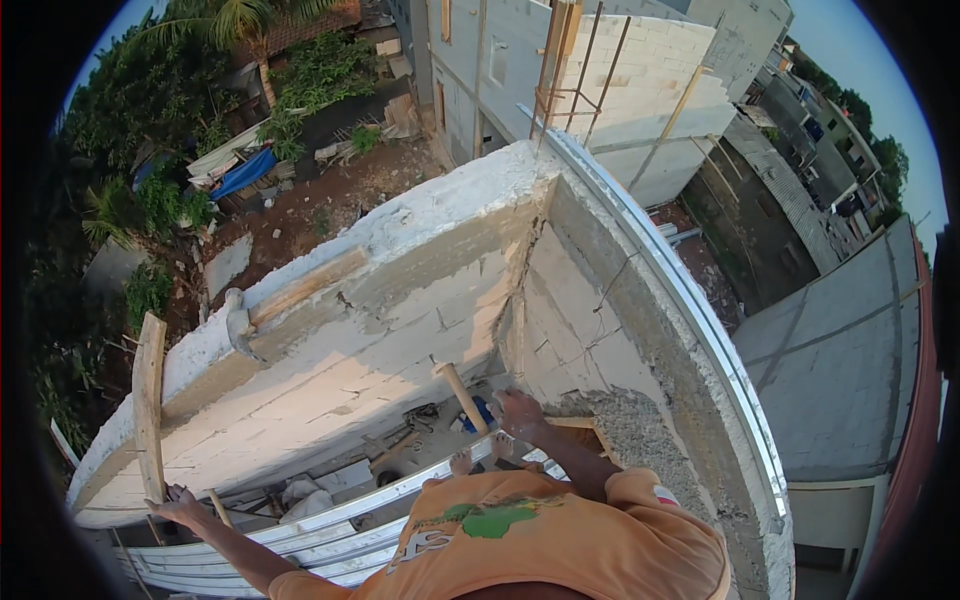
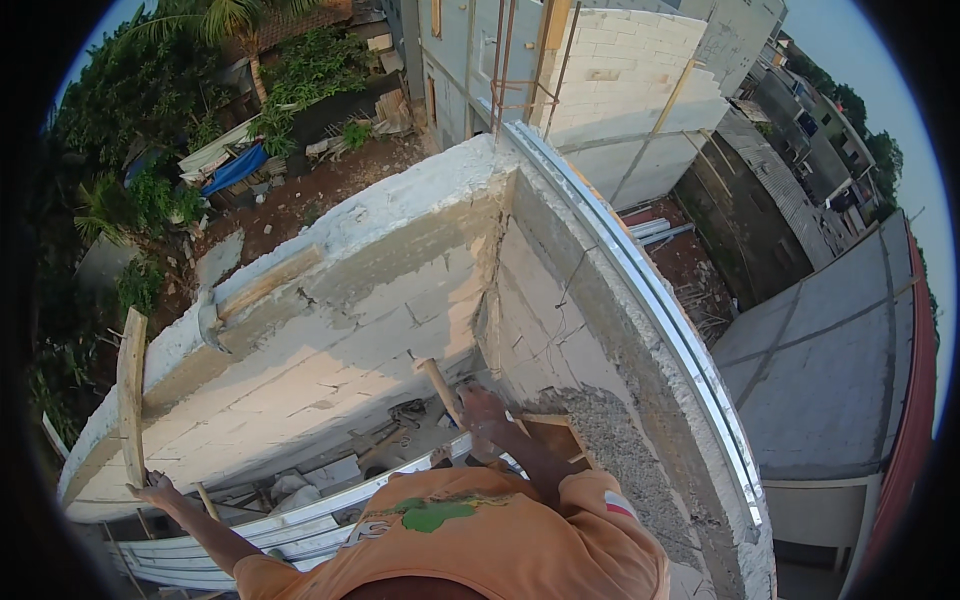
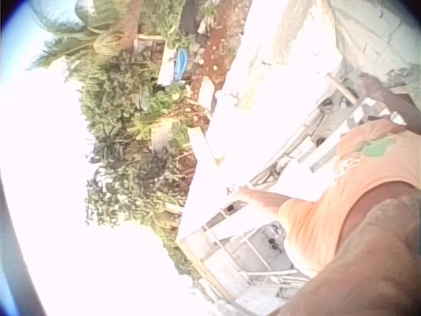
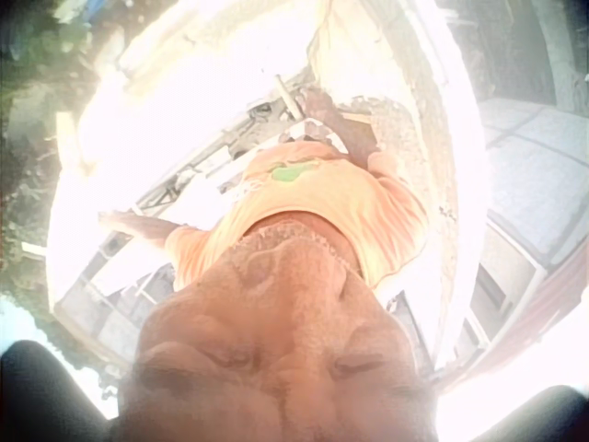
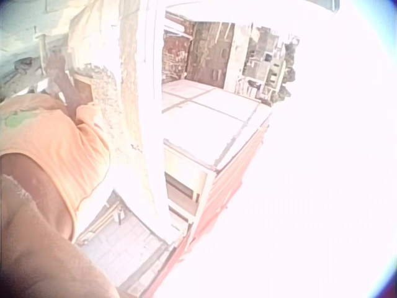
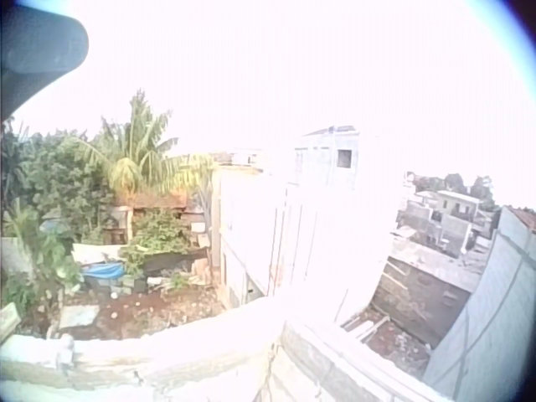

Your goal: The person strikes a wooden block held against a concrete wall with a hammer. They then use a spirit level to check the vertical alignment of a metal stud against the wall corner, adjusting the position with their hands.

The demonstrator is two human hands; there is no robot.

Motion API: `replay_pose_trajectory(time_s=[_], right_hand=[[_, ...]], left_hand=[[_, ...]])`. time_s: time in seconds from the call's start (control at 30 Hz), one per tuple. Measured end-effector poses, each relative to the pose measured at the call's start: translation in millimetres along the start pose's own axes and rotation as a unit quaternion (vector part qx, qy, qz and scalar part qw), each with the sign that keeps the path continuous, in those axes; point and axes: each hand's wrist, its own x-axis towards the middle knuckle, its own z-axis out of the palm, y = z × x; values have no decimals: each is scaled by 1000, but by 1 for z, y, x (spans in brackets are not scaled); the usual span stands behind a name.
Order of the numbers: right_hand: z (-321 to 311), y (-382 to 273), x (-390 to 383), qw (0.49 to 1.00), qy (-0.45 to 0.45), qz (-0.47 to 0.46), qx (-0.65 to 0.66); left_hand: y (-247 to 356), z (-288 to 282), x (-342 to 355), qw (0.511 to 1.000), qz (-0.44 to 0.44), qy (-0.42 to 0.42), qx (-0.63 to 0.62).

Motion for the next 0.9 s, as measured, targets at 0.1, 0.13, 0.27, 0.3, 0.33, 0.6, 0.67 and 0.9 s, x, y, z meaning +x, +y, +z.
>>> replay_pose_trajectory(time_s=[0.1, 0.13, 0.27, 0.3, 0.33, 0.6, 0.67, 0.9], right_hand=[[-2, 2, -1, 1000, 15, -21, 18], [-4, 1, -2, 999, 17, -20, 25], [-4, 0, -1, 1000, 19, -14, 21], [-3, 1, 0, 999, 18, -15, 22], [-1, 2, 0, 1000, 16, -8, 21], [4, 7, 0, 1000, 24, -11, 10], [-3, 1, 0, 1000, 12, 0, 14], [3, 6, 1, 1000, 3, 0, -1]], left_hand=[[0, -3, -1, 1000, 15, -17, 9], [3, -2, -5, 999, 21, -23, 11], [-3, -3, -15, 1000, 21, -8, 2], [-3, -4, -13, 1000, 17, -14, 4], [-4, -5, -11, 1000, 19, -14, 4], [-14, -38, 10, 973, 75, -190, 103], [-12, -36, -2, 976, 73, -168, 118], [-5, -25, -4, 998, 8, -53, 31]])
